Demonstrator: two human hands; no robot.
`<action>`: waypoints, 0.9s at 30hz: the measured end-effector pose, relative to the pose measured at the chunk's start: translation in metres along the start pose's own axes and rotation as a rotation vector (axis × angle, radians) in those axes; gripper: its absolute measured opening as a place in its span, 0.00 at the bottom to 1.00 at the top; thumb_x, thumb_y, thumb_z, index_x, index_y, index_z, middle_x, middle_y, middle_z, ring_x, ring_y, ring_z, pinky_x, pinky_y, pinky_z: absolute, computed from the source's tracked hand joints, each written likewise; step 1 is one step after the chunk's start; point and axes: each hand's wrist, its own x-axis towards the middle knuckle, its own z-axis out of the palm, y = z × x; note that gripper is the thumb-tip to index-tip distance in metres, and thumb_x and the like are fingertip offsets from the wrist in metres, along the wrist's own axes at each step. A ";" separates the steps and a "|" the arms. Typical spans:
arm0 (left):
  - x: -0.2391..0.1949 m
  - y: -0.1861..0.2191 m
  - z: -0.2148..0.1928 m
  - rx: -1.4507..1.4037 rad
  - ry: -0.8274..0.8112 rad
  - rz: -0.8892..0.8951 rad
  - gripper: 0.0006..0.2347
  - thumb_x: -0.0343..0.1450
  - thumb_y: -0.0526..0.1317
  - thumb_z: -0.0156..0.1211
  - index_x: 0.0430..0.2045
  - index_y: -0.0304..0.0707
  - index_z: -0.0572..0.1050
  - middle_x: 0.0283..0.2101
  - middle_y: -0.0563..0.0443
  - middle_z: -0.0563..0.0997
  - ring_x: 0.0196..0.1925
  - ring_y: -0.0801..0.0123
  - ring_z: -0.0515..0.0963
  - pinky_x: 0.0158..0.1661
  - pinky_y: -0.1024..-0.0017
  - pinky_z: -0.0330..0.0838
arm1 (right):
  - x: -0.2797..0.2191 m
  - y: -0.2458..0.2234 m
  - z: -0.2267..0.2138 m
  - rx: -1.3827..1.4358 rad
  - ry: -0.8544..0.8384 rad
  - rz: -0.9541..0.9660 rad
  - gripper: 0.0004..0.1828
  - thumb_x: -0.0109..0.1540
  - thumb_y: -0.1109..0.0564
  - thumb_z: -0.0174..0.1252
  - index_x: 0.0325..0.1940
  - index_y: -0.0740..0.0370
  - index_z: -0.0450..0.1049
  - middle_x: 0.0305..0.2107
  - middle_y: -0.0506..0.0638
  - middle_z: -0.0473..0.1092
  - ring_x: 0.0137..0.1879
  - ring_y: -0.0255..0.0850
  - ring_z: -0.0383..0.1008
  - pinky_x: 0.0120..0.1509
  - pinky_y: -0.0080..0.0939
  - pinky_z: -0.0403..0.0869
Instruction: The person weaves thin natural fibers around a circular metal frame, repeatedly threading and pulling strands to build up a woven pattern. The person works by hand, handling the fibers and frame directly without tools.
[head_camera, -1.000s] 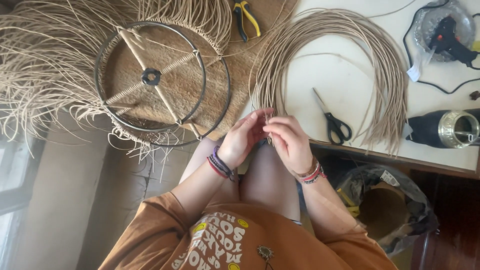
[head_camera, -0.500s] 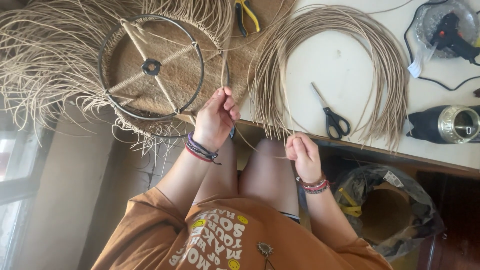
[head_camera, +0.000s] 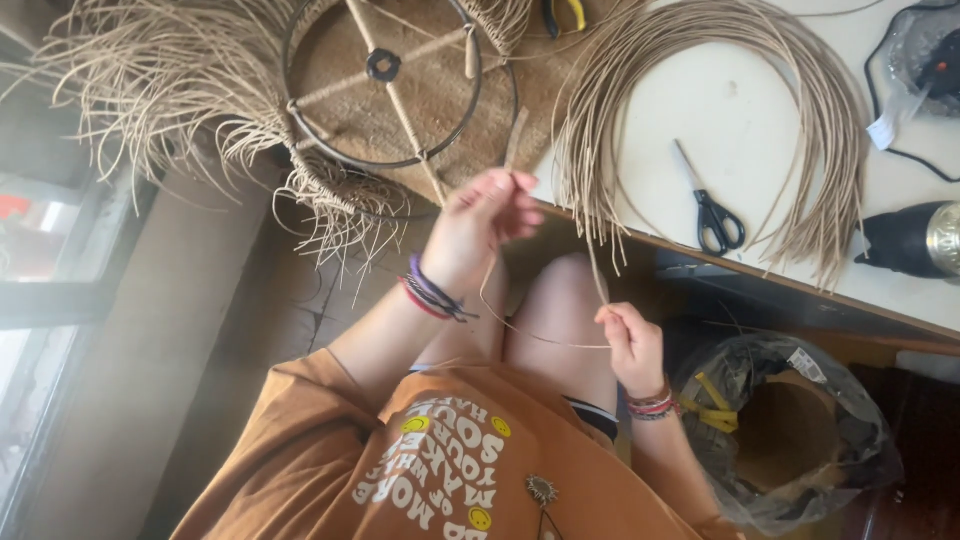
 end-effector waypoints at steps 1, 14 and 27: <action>-0.010 -0.008 0.003 -0.002 0.005 0.004 0.12 0.78 0.43 0.51 0.40 0.32 0.78 0.29 0.44 0.84 0.31 0.63 0.87 0.31 0.70 0.85 | -0.004 -0.003 0.008 0.001 -0.006 -0.002 0.12 0.70 0.54 0.51 0.39 0.57 0.78 0.12 0.46 0.62 0.20 0.34 0.62 0.28 0.34 0.67; -0.052 -0.027 0.014 -0.027 -0.042 -0.056 0.13 0.79 0.40 0.53 0.49 0.28 0.77 0.42 0.37 0.85 0.47 0.57 0.86 0.45 0.62 0.83 | -0.020 -0.025 0.042 -0.019 -0.097 -0.046 0.16 0.71 0.50 0.49 0.34 0.53 0.77 0.15 0.48 0.69 0.21 0.37 0.65 0.31 0.39 0.70; 0.018 -0.009 -0.009 -0.332 0.174 0.261 0.11 0.81 0.44 0.43 0.36 0.40 0.71 0.40 0.51 0.83 0.47 0.60 0.86 0.47 0.63 0.84 | -0.027 0.024 0.014 0.707 -0.137 0.373 0.16 0.71 0.62 0.44 0.50 0.76 0.75 0.21 0.48 0.64 0.19 0.29 0.65 0.24 0.38 0.76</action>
